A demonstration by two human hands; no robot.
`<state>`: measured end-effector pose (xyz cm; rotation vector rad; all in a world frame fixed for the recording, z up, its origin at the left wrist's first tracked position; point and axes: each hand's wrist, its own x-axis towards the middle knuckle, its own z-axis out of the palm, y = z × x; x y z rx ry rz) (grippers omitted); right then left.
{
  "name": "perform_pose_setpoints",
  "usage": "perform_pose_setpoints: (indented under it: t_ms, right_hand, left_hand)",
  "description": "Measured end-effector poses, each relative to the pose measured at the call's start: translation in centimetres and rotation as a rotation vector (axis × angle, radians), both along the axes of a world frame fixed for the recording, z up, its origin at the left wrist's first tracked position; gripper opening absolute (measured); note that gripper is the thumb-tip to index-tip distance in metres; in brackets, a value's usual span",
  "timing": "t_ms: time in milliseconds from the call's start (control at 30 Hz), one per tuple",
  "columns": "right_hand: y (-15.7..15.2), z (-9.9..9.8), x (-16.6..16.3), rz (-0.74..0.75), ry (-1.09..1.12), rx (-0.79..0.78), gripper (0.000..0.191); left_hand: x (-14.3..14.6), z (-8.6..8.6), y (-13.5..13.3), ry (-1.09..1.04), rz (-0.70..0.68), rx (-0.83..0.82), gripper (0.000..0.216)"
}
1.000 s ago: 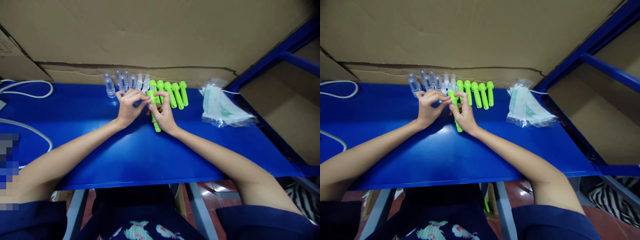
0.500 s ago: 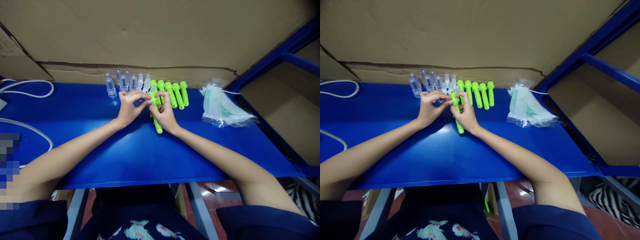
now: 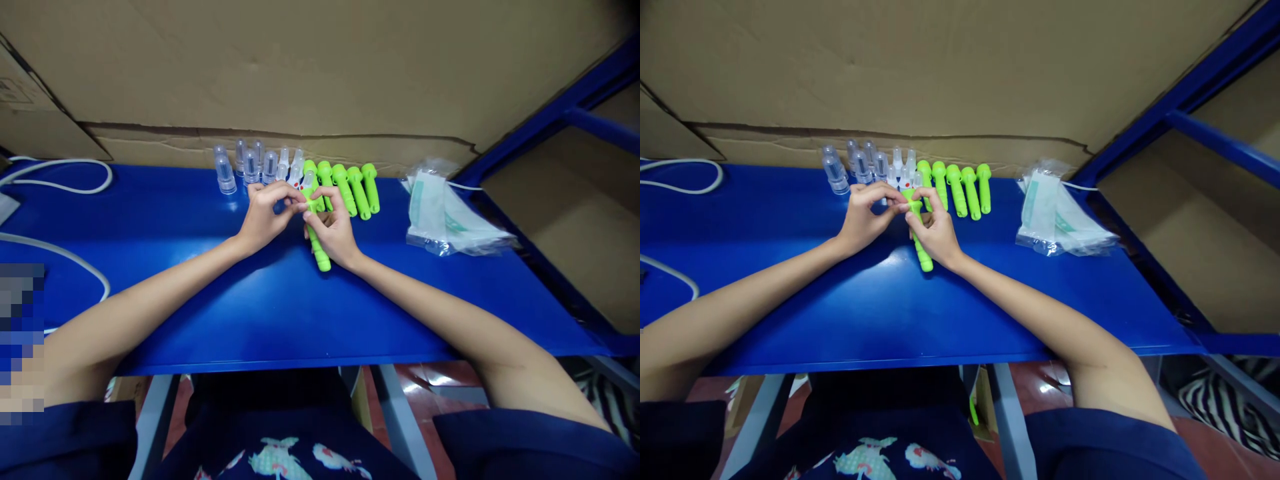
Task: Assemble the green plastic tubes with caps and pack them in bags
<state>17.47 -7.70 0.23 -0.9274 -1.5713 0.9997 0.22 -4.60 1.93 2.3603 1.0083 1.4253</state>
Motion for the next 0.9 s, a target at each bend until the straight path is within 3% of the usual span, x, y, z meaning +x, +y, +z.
perform_pose_setpoints:
  t_ms: [267, 433, 733, 900]
  right_hand:
    - [0.3, -0.5, -0.4, 0.077, 0.022, 0.009, 0.065]
    - [0.4, -0.4, -0.5, 0.094, 0.056, -0.006, 0.064]
    - [0.9, -0.4, -0.4, 0.102, 0.163, -0.09, 0.06]
    - [1.4, -1.0, -0.4, 0.064, 0.143, -0.088, 0.067]
  left_hand:
    - [0.3, -1.0, 0.2, -0.049, 0.025, 0.035, 0.033]
    - [0.3, -2.0, 1.0, -0.153, -0.058, -0.073, 0.049]
    - [0.0, -1.8, 1.3, -0.294, -0.163, -0.065, 0.039]
    - [0.1, -2.0, 1.3, -0.306, -0.182, -0.104, 0.041]
